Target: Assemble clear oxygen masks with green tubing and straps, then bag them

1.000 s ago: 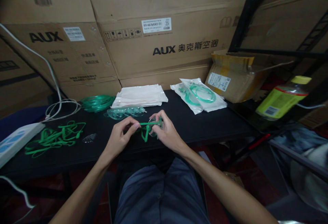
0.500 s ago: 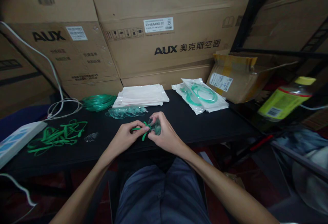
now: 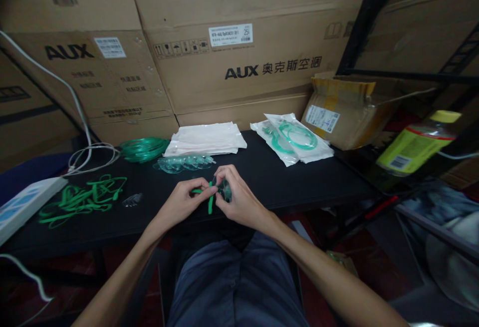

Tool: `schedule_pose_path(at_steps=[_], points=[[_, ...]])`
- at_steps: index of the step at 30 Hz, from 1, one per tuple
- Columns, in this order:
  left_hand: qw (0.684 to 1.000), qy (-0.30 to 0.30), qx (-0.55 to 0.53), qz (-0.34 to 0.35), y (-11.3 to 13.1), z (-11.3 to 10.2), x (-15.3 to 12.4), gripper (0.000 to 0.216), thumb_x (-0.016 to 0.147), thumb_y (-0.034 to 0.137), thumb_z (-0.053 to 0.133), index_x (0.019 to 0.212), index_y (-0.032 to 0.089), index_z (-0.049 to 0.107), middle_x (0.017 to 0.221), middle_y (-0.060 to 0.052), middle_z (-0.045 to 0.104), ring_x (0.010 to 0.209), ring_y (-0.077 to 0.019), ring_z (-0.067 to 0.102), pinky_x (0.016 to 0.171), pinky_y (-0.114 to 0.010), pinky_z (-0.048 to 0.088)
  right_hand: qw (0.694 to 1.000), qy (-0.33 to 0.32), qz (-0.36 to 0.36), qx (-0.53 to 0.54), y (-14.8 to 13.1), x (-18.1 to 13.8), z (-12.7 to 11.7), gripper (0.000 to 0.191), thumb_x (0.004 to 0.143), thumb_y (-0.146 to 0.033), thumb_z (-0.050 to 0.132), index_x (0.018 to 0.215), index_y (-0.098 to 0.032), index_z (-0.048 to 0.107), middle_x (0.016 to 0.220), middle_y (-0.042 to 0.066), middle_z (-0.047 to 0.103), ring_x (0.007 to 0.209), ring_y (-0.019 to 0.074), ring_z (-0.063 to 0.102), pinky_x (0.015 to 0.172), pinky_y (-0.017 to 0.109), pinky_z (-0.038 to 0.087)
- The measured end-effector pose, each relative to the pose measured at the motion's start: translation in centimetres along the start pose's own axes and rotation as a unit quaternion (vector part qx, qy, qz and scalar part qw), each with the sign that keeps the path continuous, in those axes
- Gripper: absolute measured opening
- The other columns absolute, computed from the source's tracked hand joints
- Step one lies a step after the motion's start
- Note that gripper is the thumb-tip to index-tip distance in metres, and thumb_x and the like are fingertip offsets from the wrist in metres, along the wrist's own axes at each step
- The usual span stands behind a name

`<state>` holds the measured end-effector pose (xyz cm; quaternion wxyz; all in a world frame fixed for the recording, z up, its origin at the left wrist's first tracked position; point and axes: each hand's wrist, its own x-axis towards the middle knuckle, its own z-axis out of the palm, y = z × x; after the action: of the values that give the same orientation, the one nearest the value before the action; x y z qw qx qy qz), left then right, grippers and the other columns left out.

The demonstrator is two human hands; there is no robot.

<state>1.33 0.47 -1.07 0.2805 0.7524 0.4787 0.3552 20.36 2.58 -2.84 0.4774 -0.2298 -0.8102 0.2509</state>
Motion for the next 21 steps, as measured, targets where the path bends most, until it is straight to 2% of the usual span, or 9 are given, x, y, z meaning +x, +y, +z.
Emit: schedule_pose_path(at_steps=[9,17,21], points=[[1.0,0.007,0.02,-0.002,-0.24,0.05,0.01,0.032,0.092,0.038,0.059,0.068,0.017,0.057,0.064,0.004,0.051,0.06,-0.0109,0.043,0.056,-0.022,0.033,0.999,0.013,0.025,-0.031,0.16,-0.18,0.31,0.025,0.085,-0.007,0.055,0.097,-0.025,0.042,0.109,0.008,0.051,0.11,0.0242,0.054,0.095,0.039,0.046],[1.0,-0.028,0.007,0.007,0.17,-0.07,-0.23,0.028,0.087,0.03,0.058,0.063,0.019,0.05,0.06,0.005,0.046,0.058,-0.0101,0.042,0.055,-0.02,0.033,0.995,0.061,0.06,-0.051,0.16,-0.09,0.59,0.025,0.083,-0.009,0.056,0.096,-0.025,0.041,0.099,0.005,0.05,0.095,0.0227,0.054,0.087,0.037,0.047],[1.0,-0.007,0.008,-0.002,0.08,-0.09,-0.16,0.03,0.087,0.031,0.058,0.062,0.019,0.048,0.06,0.006,0.045,0.057,-0.01,0.04,0.055,-0.021,0.031,0.996,0.056,0.054,-0.049,-0.01,-0.14,0.45,0.024,0.085,-0.01,0.056,0.096,-0.025,0.042,0.098,0.005,0.051,0.095,0.0229,0.055,0.087,0.037,0.047]])
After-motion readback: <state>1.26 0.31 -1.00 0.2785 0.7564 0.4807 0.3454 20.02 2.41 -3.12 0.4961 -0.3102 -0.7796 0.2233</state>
